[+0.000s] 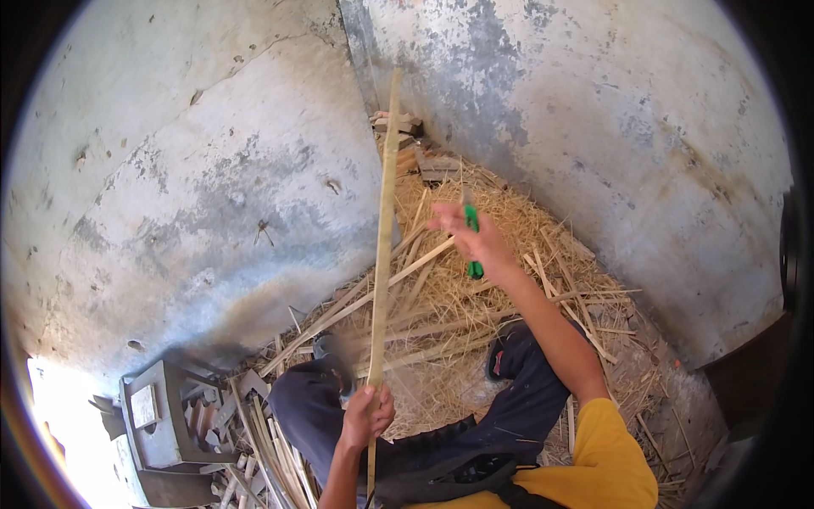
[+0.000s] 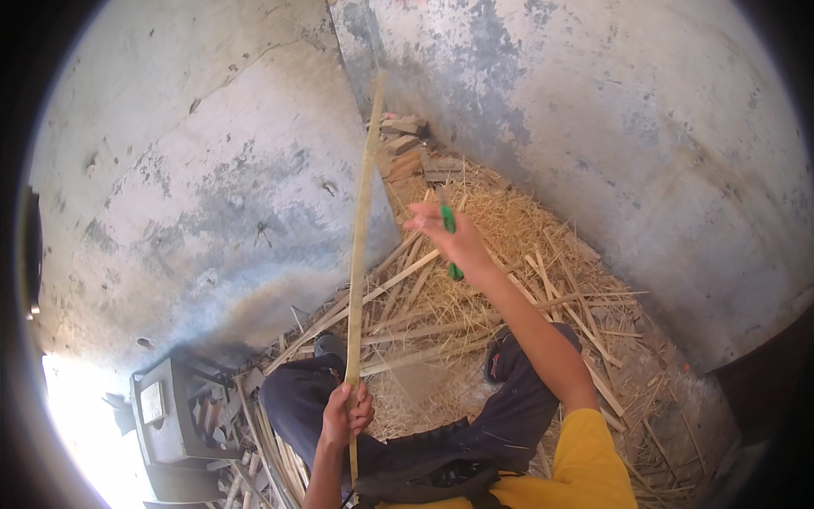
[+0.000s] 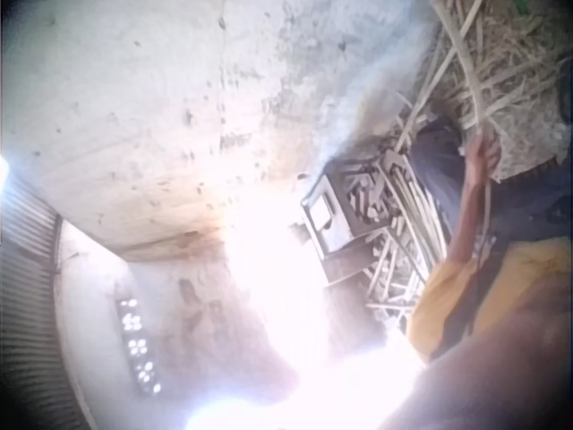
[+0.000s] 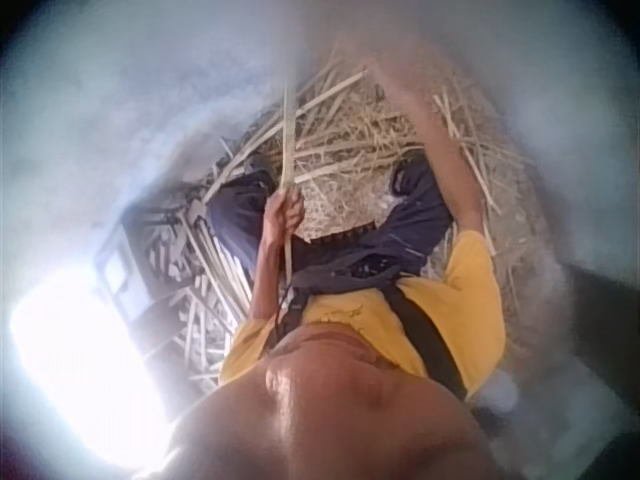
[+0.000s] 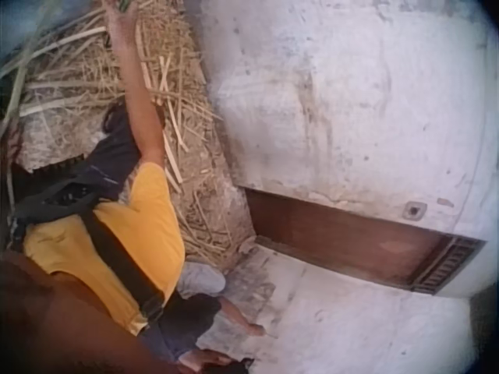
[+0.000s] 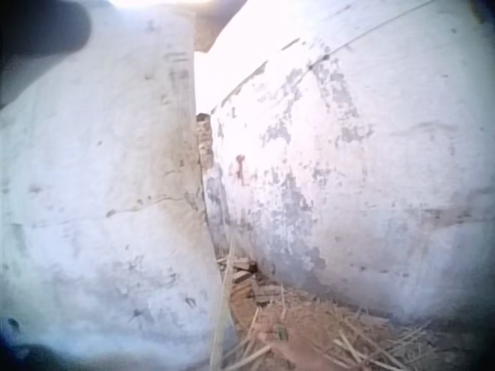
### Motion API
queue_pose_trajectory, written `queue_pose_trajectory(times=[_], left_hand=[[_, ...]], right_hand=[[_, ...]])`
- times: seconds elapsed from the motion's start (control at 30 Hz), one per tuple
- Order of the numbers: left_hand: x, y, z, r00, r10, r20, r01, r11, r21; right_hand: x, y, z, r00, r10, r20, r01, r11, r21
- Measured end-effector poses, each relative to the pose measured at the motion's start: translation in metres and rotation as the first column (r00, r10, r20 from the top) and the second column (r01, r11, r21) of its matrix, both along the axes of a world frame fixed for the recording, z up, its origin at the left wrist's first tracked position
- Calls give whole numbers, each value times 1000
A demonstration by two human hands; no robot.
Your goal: The person strips a long piece of wood using a small utility knife, shaving off thin layers of fiber to smooth the surface while sitting on a floor covered in wood shavings.
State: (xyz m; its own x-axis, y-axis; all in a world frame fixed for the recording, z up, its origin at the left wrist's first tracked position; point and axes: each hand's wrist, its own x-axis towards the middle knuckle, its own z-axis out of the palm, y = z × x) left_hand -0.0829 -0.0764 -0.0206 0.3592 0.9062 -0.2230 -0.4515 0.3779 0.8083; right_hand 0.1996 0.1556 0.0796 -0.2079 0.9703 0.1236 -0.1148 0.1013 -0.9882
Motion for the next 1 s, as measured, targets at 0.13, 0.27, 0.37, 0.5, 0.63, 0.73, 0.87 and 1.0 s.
queue_pose_trajectory(times=[0.13, 0.27, 0.37, 0.5, 0.63, 0.73, 0.87, 1.0], left_hand=[[6, 11, 10, 995, -103, 4, 103, 995, 3], [18, 18, 42, 977, -112, -182, 100, 992, -73], [23, 15, 36, 886, 47, -462, 29, 987, 157], [20, 2, 37, 787, 176, -592, -26, 967, 253], [24, 4, 40, 691, 364, -625, -153, 918, 366], [28, 12, 46, 660, 415, -627, -166, 894, 416], [34, 18, 55, 747, 423, -514, -213, 883, 417], [36, 22, 82, 929, 201, -312, -164, 976, 141]], right_hand=[[-19, -14, -13, 978, 200, -58, -199, 980, 20], [-17, -13, -14, 992, 111, -65, -108, 992, 60], [-8, -8, -11, 991, -21, -129, 29, 998, 59], [1, -7, 1, 978, -179, -104, 184, 982, 32], [7, -10, 4, 992, -123, -27, 125, 986, 113], [5, -17, -11, 991, -41, -131, 66, 978, 197], [-5, -38, -21, 999, 22, -34, -7, 917, 399], [-15, -68, -8, 974, -91, 207, -66, 760, 646]])
